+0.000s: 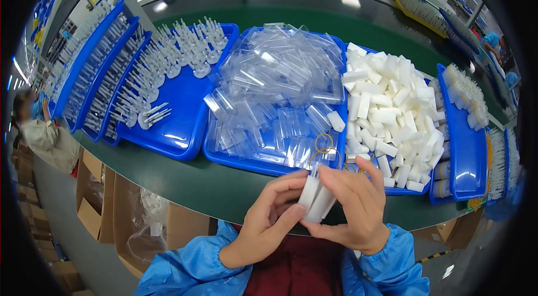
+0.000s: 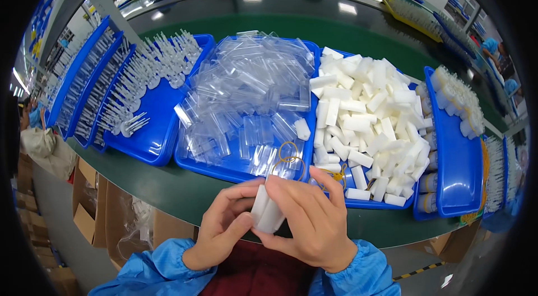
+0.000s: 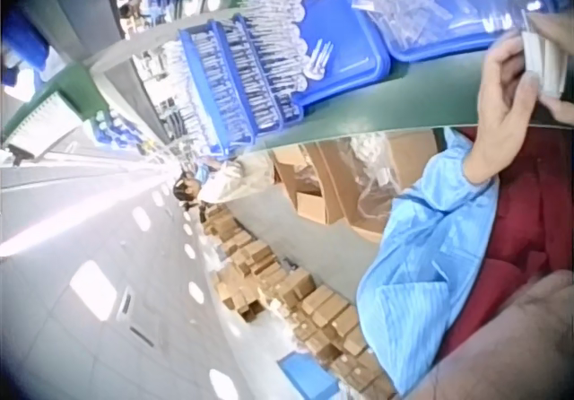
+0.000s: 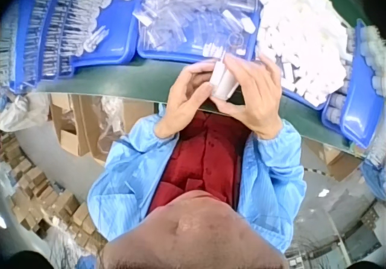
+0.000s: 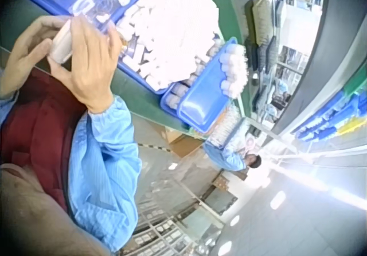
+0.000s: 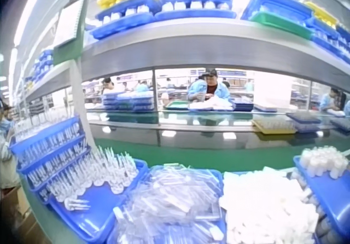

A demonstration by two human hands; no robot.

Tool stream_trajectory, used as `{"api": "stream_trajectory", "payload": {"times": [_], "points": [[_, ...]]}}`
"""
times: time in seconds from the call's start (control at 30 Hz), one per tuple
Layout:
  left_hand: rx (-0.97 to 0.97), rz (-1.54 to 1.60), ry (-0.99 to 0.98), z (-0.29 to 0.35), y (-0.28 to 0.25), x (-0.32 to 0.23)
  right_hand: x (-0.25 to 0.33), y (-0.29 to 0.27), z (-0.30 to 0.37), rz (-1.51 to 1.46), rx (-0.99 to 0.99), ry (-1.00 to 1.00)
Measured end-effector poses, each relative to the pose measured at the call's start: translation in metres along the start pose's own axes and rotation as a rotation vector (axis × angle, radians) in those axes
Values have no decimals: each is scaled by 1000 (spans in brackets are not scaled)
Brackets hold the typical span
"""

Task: Assembling small white foam inserts into clear plastic tubes and securing them.

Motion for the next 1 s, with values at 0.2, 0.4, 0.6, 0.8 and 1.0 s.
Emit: {"api": "stream_trajectory", "payload": {"times": [0.2,0.4,0.6,0.8,1.0], "points": [[-1,120,5,1,-6,-7,7,10,3,-95,33,-127],[-142,17,145,10,-49,-10,2,33,-43,-200,205,-63],[-207,-160,177,21,-69,-17,10,98,-75,262,404,-343],[-224,-107,199,24,-72,-18,13,99,-85,243,481,-314],[-214,-187,177,22,-65,-20,-25,53,-63,-858,229,591]]}}
Point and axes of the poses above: each hand's wrist, its own z-axis away from the middle knuckle, its own y-axis out of the palm, x = y × z, the point moved 9 cm from there along -z, towards the middle knuckle, and after that the axes turned 12 degrees about y, right-handed, at the moved point
